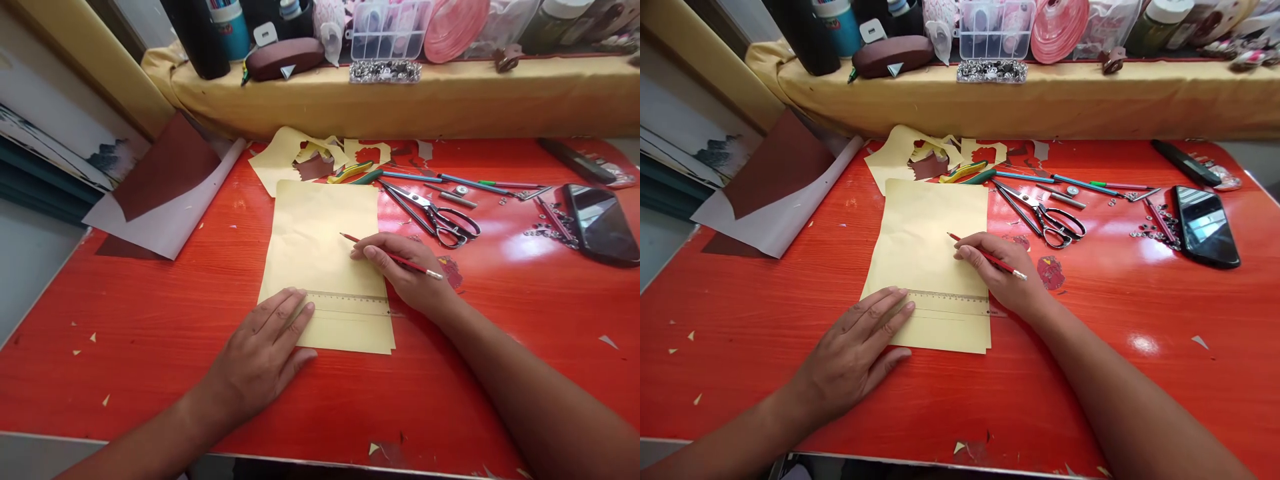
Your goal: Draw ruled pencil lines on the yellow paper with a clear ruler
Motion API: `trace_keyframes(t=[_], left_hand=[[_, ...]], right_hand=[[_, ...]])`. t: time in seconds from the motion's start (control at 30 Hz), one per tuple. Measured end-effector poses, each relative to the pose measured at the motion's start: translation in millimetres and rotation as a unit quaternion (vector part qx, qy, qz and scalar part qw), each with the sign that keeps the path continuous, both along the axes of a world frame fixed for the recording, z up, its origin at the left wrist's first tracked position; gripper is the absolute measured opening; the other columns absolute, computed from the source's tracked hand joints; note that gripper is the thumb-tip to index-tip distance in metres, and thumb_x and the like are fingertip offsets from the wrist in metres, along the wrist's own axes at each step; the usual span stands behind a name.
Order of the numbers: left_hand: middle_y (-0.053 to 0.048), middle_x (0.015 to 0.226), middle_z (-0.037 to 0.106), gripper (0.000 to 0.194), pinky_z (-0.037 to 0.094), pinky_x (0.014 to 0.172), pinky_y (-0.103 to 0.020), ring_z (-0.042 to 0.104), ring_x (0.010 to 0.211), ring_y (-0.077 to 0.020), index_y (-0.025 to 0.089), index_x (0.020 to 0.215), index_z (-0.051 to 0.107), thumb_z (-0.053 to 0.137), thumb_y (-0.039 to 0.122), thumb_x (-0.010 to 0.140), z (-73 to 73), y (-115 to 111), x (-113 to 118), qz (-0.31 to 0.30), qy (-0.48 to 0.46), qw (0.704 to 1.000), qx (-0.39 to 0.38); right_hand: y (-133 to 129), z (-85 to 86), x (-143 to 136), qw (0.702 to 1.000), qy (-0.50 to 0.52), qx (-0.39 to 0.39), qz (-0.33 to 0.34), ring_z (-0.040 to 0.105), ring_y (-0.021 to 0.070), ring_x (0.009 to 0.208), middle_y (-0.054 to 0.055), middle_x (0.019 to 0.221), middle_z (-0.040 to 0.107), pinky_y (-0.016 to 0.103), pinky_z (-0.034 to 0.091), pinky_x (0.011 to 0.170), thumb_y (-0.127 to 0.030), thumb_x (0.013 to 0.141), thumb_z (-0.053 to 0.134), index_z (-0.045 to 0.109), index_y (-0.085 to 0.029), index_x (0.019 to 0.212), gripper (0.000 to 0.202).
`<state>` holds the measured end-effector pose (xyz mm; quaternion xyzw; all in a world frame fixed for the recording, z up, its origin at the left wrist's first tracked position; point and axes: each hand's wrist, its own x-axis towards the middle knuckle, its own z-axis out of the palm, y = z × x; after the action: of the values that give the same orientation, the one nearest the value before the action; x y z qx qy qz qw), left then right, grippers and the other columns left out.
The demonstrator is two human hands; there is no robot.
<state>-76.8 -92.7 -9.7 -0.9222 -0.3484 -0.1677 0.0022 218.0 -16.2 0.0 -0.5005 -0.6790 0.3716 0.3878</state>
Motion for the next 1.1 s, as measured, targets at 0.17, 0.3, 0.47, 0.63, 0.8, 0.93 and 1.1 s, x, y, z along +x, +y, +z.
trace_keyframes(t=[0.17,0.3,0.47,0.63,0.8,0.93,1.1], left_hand=[[-0.019,0.152,0.065,0.051,0.05,0.12,-0.046,0.058,0.144,-0.0331,0.008,0.154,0.056,0.061,0.032,0.11,1.3,-1.8,0.2,-0.001,-0.009,1.0,0.0],[-0.02,0.149,0.067,0.048,0.051,0.118,-0.047,0.059,0.142,-0.0336,0.005,0.15,0.059,0.058,0.031,0.11,2.2,-0.9,0.5,-0.001,-0.001,1.0,-0.001],[-0.02,0.149,0.067,0.049,0.052,0.118,-0.046,0.059,0.142,-0.0333,0.006,0.151,0.058,0.059,0.031,0.11,2.4,0.1,0.6,0.006,-0.004,1.0,-0.006],[-0.019,0.15,0.066,0.049,0.052,0.118,-0.045,0.058,0.144,-0.0324,0.007,0.153,0.057,0.057,0.031,0.111,3.0,0.5,0.8,0.01,-0.002,1.0,-0.014],[-0.018,0.15,0.067,0.047,0.05,0.119,-0.044,0.057,0.144,-0.0311,0.007,0.152,0.057,0.055,0.032,0.112,3.2,1.2,1.3,0.01,0.002,1.0,-0.005],[-0.018,0.15,0.067,0.048,0.052,0.117,-0.046,0.058,0.143,-0.0317,0.007,0.152,0.056,0.055,0.033,0.112,2.7,1.2,0.9,0.015,0.006,1.0,-0.004],[-0.018,0.151,0.067,0.051,0.053,0.117,-0.045,0.059,0.144,-0.0323,0.01,0.156,0.054,0.057,0.034,0.111,1.7,0.8,-0.2,0.019,-0.001,1.0,-0.014]], right_hand=[[1.9,0.2,0.6,1.0,0.016,0.0,-0.013,0.077,0.0234,0.097,0.004,0.1,0.085,0.037,0.059,0.087,-0.038,0.106,0.064,0.08,-0.026,0.097,0.023],[2.3,0.4,1.4,1.0,0.026,0.001,-0.011,0.077,0.0238,0.097,0.004,0.101,0.085,0.037,0.061,0.086,-0.038,0.107,0.063,0.081,-0.027,0.096,0.024],[2.9,-3.4,2.9,0.999,0.028,-0.005,-0.017,0.078,0.0241,0.097,0.003,0.101,0.086,0.036,0.062,0.082,-0.041,0.108,0.064,0.081,-0.028,0.1,0.023],[2.5,-3.7,2.4,0.999,0.02,0.002,-0.025,0.078,0.0248,0.098,0.002,0.1,0.085,0.036,0.06,0.083,-0.04,0.109,0.063,0.08,-0.028,0.095,0.025],[2.2,-3.0,2.4,0.999,0.018,0.002,-0.028,0.078,0.0241,0.098,0.002,0.099,0.085,0.035,0.06,0.083,-0.04,0.109,0.063,0.081,-0.027,0.095,0.025],[2.7,-3.3,2.8,1.0,0.017,0.007,-0.025,0.078,0.0247,0.099,0.003,0.099,0.086,0.036,0.061,0.083,-0.041,0.109,0.063,0.081,-0.027,0.095,0.027],[3.4,-3.4,3.3,1.0,0.016,0.01,-0.021,0.078,0.0247,0.098,0.003,0.1,0.086,0.037,0.061,0.08,-0.041,0.109,0.062,0.081,-0.028,0.097,0.026]])
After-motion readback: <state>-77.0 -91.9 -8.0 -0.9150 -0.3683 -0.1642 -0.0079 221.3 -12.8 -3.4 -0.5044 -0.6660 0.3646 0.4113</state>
